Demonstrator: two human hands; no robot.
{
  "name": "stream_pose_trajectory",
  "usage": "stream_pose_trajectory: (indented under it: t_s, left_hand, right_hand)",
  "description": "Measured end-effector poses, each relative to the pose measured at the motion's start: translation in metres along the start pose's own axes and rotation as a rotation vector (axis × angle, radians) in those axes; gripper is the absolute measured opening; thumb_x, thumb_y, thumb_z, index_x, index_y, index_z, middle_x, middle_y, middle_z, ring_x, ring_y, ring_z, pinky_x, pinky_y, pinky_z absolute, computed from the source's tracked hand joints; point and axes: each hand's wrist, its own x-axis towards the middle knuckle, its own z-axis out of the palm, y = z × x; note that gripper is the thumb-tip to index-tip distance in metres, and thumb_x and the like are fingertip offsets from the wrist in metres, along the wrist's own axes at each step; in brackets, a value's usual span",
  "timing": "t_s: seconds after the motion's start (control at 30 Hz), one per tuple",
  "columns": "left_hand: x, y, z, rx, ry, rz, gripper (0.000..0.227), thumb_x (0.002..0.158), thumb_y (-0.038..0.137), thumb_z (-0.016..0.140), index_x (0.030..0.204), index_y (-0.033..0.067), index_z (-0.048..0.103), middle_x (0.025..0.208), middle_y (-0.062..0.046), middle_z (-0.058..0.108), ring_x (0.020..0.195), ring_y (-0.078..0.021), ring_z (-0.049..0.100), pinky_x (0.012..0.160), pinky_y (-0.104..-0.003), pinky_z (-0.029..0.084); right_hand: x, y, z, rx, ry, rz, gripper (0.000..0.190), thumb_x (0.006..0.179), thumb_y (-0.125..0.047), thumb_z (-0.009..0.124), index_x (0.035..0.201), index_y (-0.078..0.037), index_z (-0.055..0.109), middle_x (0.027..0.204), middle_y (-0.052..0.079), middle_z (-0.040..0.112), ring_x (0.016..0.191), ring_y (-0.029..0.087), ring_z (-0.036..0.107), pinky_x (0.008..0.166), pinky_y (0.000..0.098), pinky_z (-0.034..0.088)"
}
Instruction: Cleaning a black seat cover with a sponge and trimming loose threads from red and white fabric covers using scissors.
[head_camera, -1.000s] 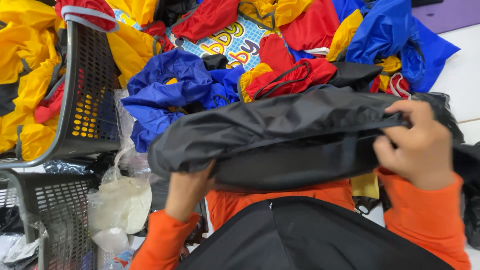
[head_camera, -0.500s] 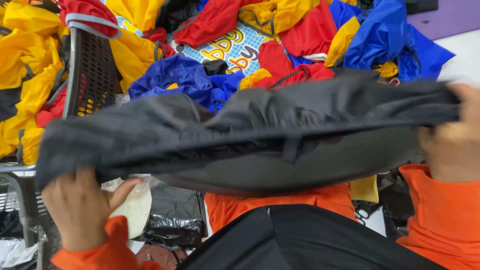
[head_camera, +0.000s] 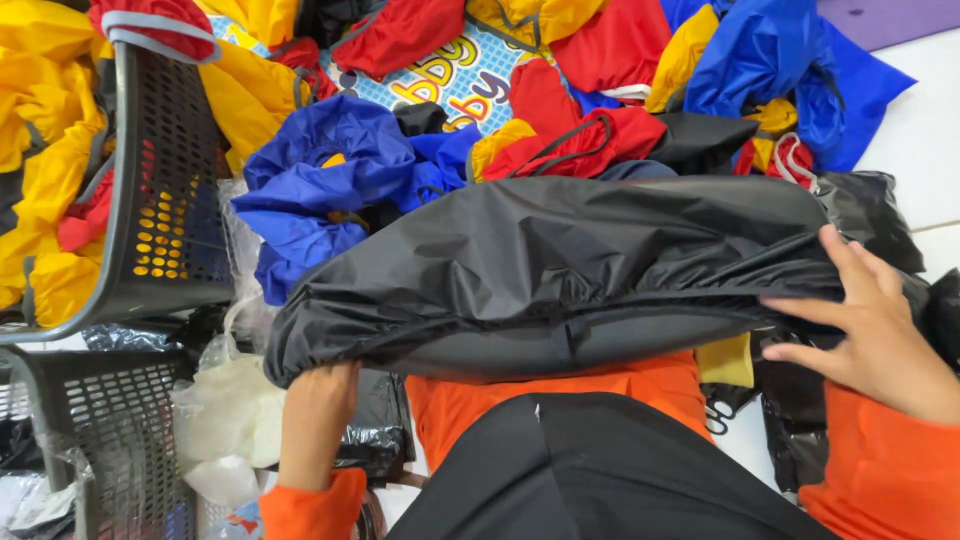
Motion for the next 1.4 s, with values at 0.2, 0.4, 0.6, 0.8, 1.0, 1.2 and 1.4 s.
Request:
stream_pose_trajectory:
  t_s: [0.2,0.4,0.6,0.8,1.0,1.2,1.4]
  left_hand:
    - [0.008,0.076,-0.109,-0.244,0.253,-0.056,0.025,0.081,0.020,0.084,0.100,0.0072,0.076,0.092,-0.001,0.075,0.063,-0.0221,0.065,0.057,-0.033,0.049]
    - [0.088,0.160,-0.082,-0.548,0.361,0.456,0.040,0.082,0.011,0.081,0.120,0.0046,0.070,0.121,-0.008,0.071,0.107,-0.0254,0.070,0.092,-0.036,0.056]
    - [0.128,0.170,-0.005,-0.245,0.472,0.539,0.027,0.088,0.011,0.074,0.115,0.0074,0.071,0.126,-0.004,0.068,0.100,-0.0195,0.066,0.077,-0.031,0.053]
    - [0.110,0.171,-0.029,-0.455,0.346,0.510,0.007,0.078,0.010,0.072,0.083,0.0057,0.069,0.113,-0.007,0.068,0.117,-0.0297,0.062,0.093,-0.039,0.051]
    - [0.110,0.193,-0.042,-0.606,0.413,0.419,0.033,0.083,0.030,0.080,0.100,0.0040,0.072,0.135,-0.012,0.062,0.130,-0.0341,0.055,0.107,-0.046,0.045]
    - [0.121,0.224,0.016,-0.438,0.195,0.419,0.085,0.090,0.050,0.072,0.160,0.0144,0.039,0.169,-0.019,0.024,0.157,-0.0432,0.025,0.125,-0.061,0.024]
    - [0.119,0.228,0.043,-0.495,0.178,0.414,0.083,0.090,0.044,0.070,0.159,0.0099,0.039,0.168,-0.021,0.025,0.156,-0.0432,0.026,0.125,-0.059,0.024]
  right_hand:
    - [0.008,-0.039,-0.051,0.114,0.256,0.001,0.028,0.066,-0.004,0.090,0.087,0.001,0.073,0.136,0.016,0.071,0.142,0.034,0.061,0.123,0.0458,0.047]
    - [0.019,-0.031,-0.008,-0.273,0.172,0.127,0.058,0.063,-0.002,0.080,0.119,-0.019,0.073,0.125,-0.006,0.068,0.117,0.022,0.061,0.105,0.0337,0.049]
    - [0.008,-0.031,-0.009,-0.093,0.516,-0.006,0.033,0.070,0.015,0.071,0.101,0.004,0.075,0.134,0.016,0.074,0.110,0.033,0.061,0.103,0.0419,0.048]
    - [-0.001,-0.017,-0.007,0.079,0.072,0.193,0.033,0.062,-0.020,0.091,0.085,-0.001,0.076,0.131,0.012,0.072,0.125,0.028,0.067,0.100,0.0361,0.052]
    - [-0.016,-0.027,-0.020,0.387,0.391,0.237,0.026,0.093,0.023,0.062,0.116,0.013,0.070,0.123,0.022,0.073,0.098,0.029,0.065,0.091,0.0366,0.051]
    - [-0.062,0.145,0.097,-0.221,-0.382,0.689,0.024,0.094,-0.026,0.062,0.103,-0.010,0.077,0.099,0.009,0.082,0.087,0.031,0.077,0.079,0.0398,0.060]
    - [-0.046,0.045,0.182,1.129,0.001,0.646,0.080,0.064,0.019,0.068,0.141,0.009,0.053,0.135,0.022,0.065,0.118,0.033,0.064,0.100,0.0349,0.047]
